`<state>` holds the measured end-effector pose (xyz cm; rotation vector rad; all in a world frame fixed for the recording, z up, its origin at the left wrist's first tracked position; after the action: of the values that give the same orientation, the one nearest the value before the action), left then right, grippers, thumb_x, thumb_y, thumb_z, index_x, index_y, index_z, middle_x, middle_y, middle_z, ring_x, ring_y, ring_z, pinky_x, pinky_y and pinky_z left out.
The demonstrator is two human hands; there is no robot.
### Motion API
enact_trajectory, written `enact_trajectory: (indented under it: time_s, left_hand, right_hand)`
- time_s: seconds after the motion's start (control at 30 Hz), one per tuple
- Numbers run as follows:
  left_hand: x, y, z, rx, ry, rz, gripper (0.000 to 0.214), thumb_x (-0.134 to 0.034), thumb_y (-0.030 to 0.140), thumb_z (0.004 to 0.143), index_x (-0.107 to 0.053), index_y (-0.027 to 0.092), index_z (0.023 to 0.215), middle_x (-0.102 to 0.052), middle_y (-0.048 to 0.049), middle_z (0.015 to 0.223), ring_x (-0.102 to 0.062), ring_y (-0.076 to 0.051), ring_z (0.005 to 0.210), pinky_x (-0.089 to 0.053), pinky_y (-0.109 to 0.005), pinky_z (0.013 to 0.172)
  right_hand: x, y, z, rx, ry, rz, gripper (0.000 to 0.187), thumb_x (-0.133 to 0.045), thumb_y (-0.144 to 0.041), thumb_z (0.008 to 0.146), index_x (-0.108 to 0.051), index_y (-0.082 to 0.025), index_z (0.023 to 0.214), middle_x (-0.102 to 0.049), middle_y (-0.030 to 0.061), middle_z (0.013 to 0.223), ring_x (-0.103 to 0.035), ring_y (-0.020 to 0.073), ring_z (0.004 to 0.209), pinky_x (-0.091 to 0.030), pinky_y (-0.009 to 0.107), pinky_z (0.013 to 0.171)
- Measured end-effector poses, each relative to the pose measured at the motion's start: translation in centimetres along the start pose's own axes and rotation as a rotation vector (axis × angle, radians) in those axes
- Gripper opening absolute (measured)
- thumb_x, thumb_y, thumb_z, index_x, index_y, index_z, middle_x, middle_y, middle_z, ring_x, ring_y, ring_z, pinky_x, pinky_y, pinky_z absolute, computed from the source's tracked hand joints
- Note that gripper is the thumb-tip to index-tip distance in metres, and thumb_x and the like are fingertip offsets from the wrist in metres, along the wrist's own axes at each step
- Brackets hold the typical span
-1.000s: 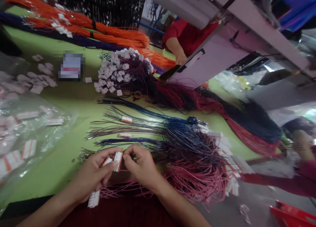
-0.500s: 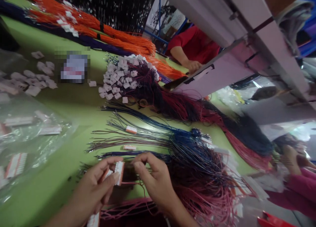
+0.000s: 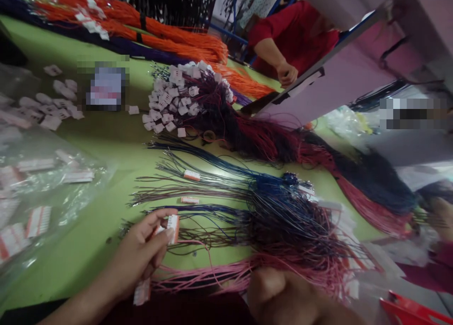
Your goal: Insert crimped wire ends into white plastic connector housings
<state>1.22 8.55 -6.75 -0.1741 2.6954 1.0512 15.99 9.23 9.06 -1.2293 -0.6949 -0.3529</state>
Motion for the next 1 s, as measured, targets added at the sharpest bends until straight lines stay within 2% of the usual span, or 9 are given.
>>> enact_trajectory:
  time_s: [0.13, 0.23, 0.3, 0.43, 0.57, 0.8, 1.0]
  left_hand:
    - [0.2, 0.3, 0.2, -0.021, 0.016, -0.018, 0.049, -0.061, 0.043, 0.075, -0.052, 0.023, 0.119, -0.052, 0.0054, 0.064, -0.036, -0.007, 0.043, -0.027, -0.017, 0.039]
    - [0.2, 0.2, 0.1, 0.014, -0.001, 0.0, 0.05, -0.06, 0.041, 0.076, -0.05, 0.024, 0.122, -0.047, 0.0075, 0.059, -0.029, -0.006, 0.04, -0.021, -0.016, 0.035]
    - [0.1, 0.1, -0.1, 0.035, -0.01, 0.01, 0.047, -0.06, 0.039, 0.076, -0.051, 0.024, 0.12, -0.045, 0.008, 0.056, -0.027, -0.006, 0.038, -0.022, -0.016, 0.034]
    - [0.3, 0.1, -0.4, 0.06, 0.009, 0.026, 0.039, -0.061, 0.037, 0.074, -0.059, 0.025, 0.111, -0.053, 0.004, 0.059, -0.038, -0.008, 0.04, -0.026, -0.016, 0.034]
    - [0.3, 0.4, -0.4, 0.062, 0.016, 0.051, 0.041, -0.062, 0.038, 0.072, -0.061, 0.025, 0.111, -0.055, 0.0026, 0.059, -0.045, -0.009, 0.042, -0.027, -0.016, 0.033]
    - [0.3, 0.4, -0.4, 0.083, 0.007, 0.05, 0.04, -0.06, 0.038, 0.074, -0.059, 0.026, 0.111, -0.048, 0.0061, 0.054, -0.037, -0.007, 0.038, -0.025, -0.016, 0.034]
    - [0.1, 0.0, -0.1, 0.066, -0.029, 0.038, 0.04, -0.057, 0.038, 0.076, -0.056, 0.024, 0.113, -0.046, 0.0076, 0.057, -0.025, -0.005, 0.036, -0.021, -0.017, 0.033]
  right_hand:
    - [-0.9, 2.4, 2.9, 0.064, -0.017, -0.096, 0.012, -0.058, -0.037, 0.085, -0.064, -0.029, 0.077, -0.06, -0.0031, 0.062, -0.057, 0.0132, 0.058, -0.044, 0.027, 0.057]
    - [-1.6, 6.1, 5.6, 0.037, 0.006, -0.192, 0.015, -0.053, -0.027, 0.088, -0.065, -0.022, 0.082, -0.064, 0.0033, 0.075, -0.058, 0.0162, 0.073, -0.044, 0.03, 0.069]
    - [-2.7, 8.4, 6.6, 0.027, -0.011, -0.388, 0.018, -0.051, -0.02, 0.088, -0.066, -0.019, 0.079, -0.064, 0.0056, 0.077, -0.056, 0.0176, 0.078, -0.041, 0.031, 0.074]
    - [-5.0, 11.1, 6.9, 0.036, -0.101, -0.647, 0.02, -0.05, -0.016, 0.088, -0.067, -0.018, 0.078, -0.062, 0.0063, 0.076, -0.051, 0.0183, 0.076, -0.035, 0.031, 0.072]
    - [-5.9, 11.8, 6.8, 0.056, -0.142, -0.778, 0.019, -0.052, -0.014, 0.087, -0.067, -0.018, 0.077, -0.059, 0.0055, 0.074, -0.046, 0.0186, 0.074, -0.029, 0.031, 0.067]
    - [-6.1, 11.7, 6.9, 0.077, -0.155, -0.788, 0.016, -0.054, -0.011, 0.084, -0.064, -0.018, 0.073, -0.059, 0.0042, 0.074, -0.046, 0.0182, 0.075, -0.028, 0.031, 0.068]
    - [-4.4, 11.8, 6.7, 0.007, -0.034, -0.772, 0.016, -0.052, -0.012, 0.085, -0.063, -0.018, 0.075, -0.06, 0.0048, 0.077, -0.048, 0.0189, 0.077, -0.029, 0.031, 0.07]
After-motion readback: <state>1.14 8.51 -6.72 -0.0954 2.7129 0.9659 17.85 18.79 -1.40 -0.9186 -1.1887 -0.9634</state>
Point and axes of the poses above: each hand's wrist, its own z-axis towards the middle knuckle, its own x-axis out of the back of the hand, y = z × x, the point moved 8 cm from there along z, towards the middle knuckle
